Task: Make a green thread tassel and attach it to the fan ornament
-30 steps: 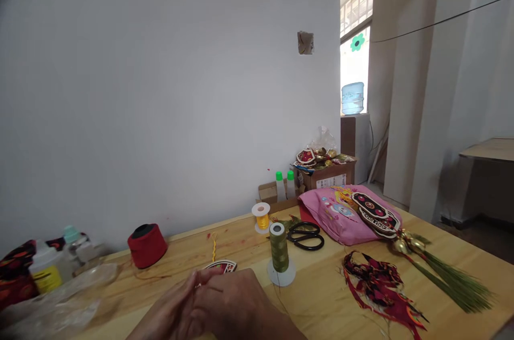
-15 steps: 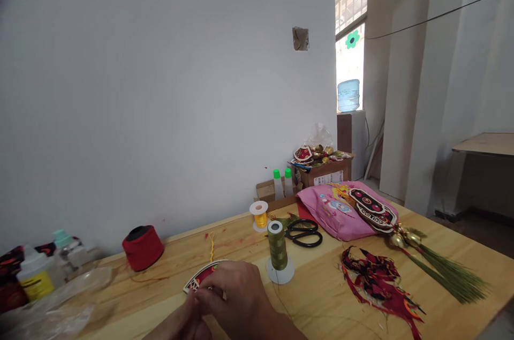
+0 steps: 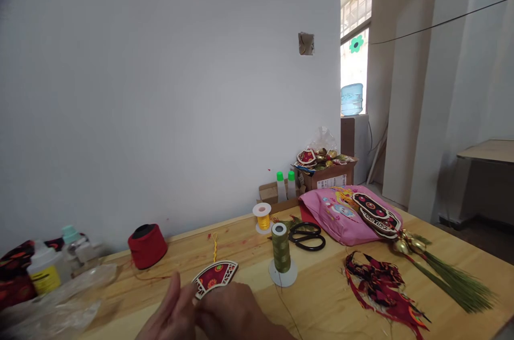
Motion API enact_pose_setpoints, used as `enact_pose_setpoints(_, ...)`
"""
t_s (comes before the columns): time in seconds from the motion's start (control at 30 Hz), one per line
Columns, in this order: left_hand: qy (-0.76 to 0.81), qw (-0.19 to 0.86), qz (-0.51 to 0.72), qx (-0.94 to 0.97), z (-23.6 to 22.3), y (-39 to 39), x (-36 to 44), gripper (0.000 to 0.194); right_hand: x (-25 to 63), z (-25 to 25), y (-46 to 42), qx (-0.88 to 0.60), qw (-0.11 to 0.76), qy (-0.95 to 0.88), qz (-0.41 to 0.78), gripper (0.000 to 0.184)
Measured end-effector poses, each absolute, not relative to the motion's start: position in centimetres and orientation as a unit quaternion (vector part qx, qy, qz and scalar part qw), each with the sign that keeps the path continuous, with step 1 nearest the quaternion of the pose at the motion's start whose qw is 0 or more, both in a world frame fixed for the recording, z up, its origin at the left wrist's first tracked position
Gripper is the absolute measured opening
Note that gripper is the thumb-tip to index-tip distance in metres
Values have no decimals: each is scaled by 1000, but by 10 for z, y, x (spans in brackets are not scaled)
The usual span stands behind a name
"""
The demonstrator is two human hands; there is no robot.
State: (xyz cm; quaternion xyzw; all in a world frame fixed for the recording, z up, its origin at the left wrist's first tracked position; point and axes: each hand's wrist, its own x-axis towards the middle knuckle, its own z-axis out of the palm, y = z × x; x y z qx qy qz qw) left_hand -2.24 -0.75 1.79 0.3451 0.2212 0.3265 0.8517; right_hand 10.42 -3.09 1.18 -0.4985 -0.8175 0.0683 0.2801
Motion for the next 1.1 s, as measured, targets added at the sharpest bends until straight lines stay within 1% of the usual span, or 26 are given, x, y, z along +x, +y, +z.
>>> enact_pose_setpoints(0.1,155,864,424,222,29,3,-22,40,93,7,-25,-526,84,-846,34,11)
enact_pose_setpoints(0.13,135,855,462,191,32,5,-23,40,91,3,-22,-520,56,-852,28,11)
enact_pose_setpoints(0.17,125,842,494,179,35,8,-23,40,90,-1,-20,-508,57,-859,21,13)
enact_pose_setpoints(0.27,144,799,542,215,38,13,-24,42,91,-8,-21,-470,139,-872,-7,21)
enact_pose_setpoints(0.33,166,784,549,236,35,16,-24,40,95,-2,-26,-457,152,-876,-23,22)
enact_pose_setpoints(0.4,190,780,541,252,31,18,-23,37,100,9,-33,-449,151,-880,-40,19)
enact_pose_setpoints(0.43,204,780,530,262,28,18,-22,35,102,14,-36,-444,161,-880,-51,17)
enact_pose_setpoints(0.5,232,787,497,282,25,17,-19,32,107,20,-40,-431,212,-874,-70,14)
enact_pose_setpoints(0.63,291,804,395,336,23,6,-12,28,118,20,-40,-403,328,-851,-73,20)
enact_pose_setpoints(0.73,300,833,327,331,23,-4,-4,23,124,18,-39,-395,359,-843,-61,23)
enact_pose_setpoints(0.83,277,861,326,274,21,-9,0,19,125,20,-39,-408,371,-833,-51,22)
enact_pose_setpoints(0.93,260,881,304,253,22,-11,1,28,124,21,-40,-422,410,-809,-5,20)
enact_pose_setpoints(1.03,258,894,261,256,25,-14,-2,47,122,20,-39,-439,456,-772,58,15)
enact_pose_setpoints(1.1,248,893,234,295,26,-16,-3,59,122,19,-38,-445,476,-753,91,13)
